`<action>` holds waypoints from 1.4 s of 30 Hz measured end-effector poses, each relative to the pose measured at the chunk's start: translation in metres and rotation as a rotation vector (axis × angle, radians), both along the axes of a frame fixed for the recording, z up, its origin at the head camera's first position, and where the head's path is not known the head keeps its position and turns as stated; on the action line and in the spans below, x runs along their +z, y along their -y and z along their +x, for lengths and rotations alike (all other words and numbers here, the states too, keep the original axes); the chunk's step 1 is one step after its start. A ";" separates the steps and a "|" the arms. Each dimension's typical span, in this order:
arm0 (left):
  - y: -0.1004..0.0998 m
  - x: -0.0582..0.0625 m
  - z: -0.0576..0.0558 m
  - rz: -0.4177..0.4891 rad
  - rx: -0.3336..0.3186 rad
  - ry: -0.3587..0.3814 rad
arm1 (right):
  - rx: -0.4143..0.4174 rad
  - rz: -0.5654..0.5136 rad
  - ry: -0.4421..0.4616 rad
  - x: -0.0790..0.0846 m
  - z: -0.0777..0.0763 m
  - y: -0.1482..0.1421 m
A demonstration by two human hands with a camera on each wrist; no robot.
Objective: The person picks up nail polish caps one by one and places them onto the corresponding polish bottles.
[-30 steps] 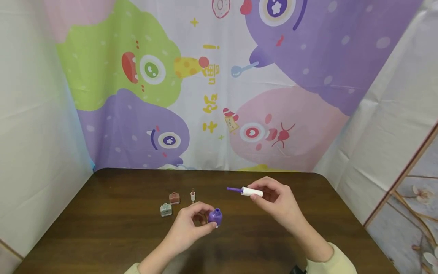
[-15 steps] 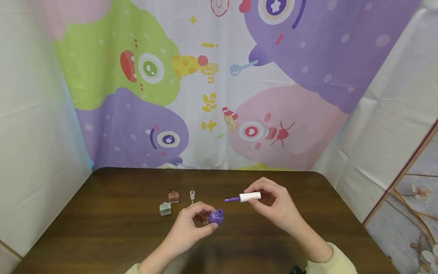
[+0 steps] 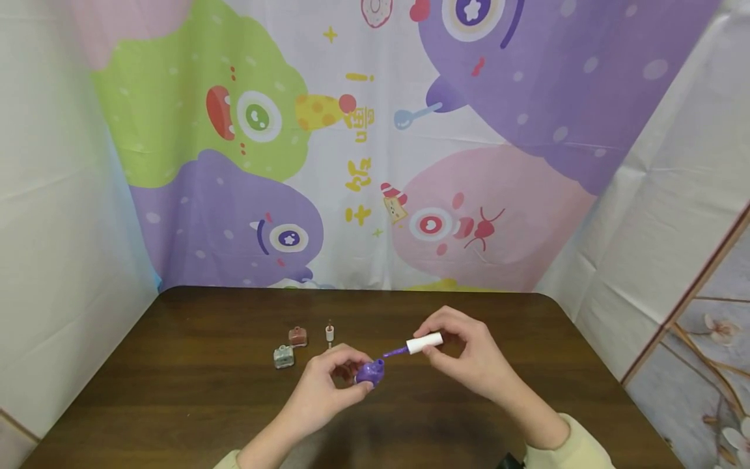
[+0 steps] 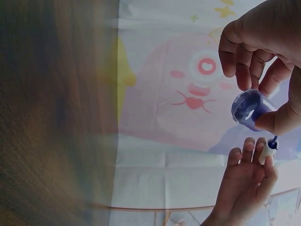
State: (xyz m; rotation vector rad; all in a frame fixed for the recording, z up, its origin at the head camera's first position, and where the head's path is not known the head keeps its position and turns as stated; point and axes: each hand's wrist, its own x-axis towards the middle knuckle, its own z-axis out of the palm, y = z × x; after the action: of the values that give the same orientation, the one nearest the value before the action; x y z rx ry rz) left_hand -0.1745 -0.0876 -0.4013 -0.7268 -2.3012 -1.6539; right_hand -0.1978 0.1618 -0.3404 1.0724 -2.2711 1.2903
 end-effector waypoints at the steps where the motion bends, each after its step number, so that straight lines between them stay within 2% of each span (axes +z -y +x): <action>1: 0.000 0.000 0.000 0.002 0.000 -0.002 | -0.002 0.007 -0.004 0.000 0.000 0.000; 5: 0.000 0.001 0.001 0.007 0.000 -0.015 | -0.009 0.029 -0.034 0.005 0.004 0.003; 12: 0.000 0.003 0.002 0.022 -0.003 -0.027 | -0.005 0.039 -0.061 0.022 0.018 0.011; 18: 0.000 0.002 0.002 0.024 -0.011 -0.033 | -0.023 0.065 -0.046 0.006 0.006 0.005; 21: -0.001 0.002 0.002 0.018 -0.014 -0.034 | -0.017 0.068 -0.045 0.004 0.005 0.004; 28: 0.000 0.002 0.002 -0.005 -0.014 -0.022 | 0.008 0.073 -0.047 0.026 0.021 0.013; 31: -0.001 0.002 0.002 -0.012 -0.014 -0.021 | 0.018 0.079 -0.052 0.030 0.023 0.014; 35: -0.001 0.003 0.002 -0.014 -0.015 -0.033 | 0.036 0.080 -0.067 0.025 0.020 0.014; 42: -0.002 0.004 0.003 -0.032 -0.008 -0.039 | 0.046 0.093 -0.070 0.002 0.002 0.006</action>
State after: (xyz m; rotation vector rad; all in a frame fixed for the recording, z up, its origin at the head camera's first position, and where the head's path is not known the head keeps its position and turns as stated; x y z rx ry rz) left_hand -0.1718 -0.0852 -0.3976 -0.7684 -2.3057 -1.5955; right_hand -0.1958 0.1554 -0.3387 1.1894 -2.2860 1.1553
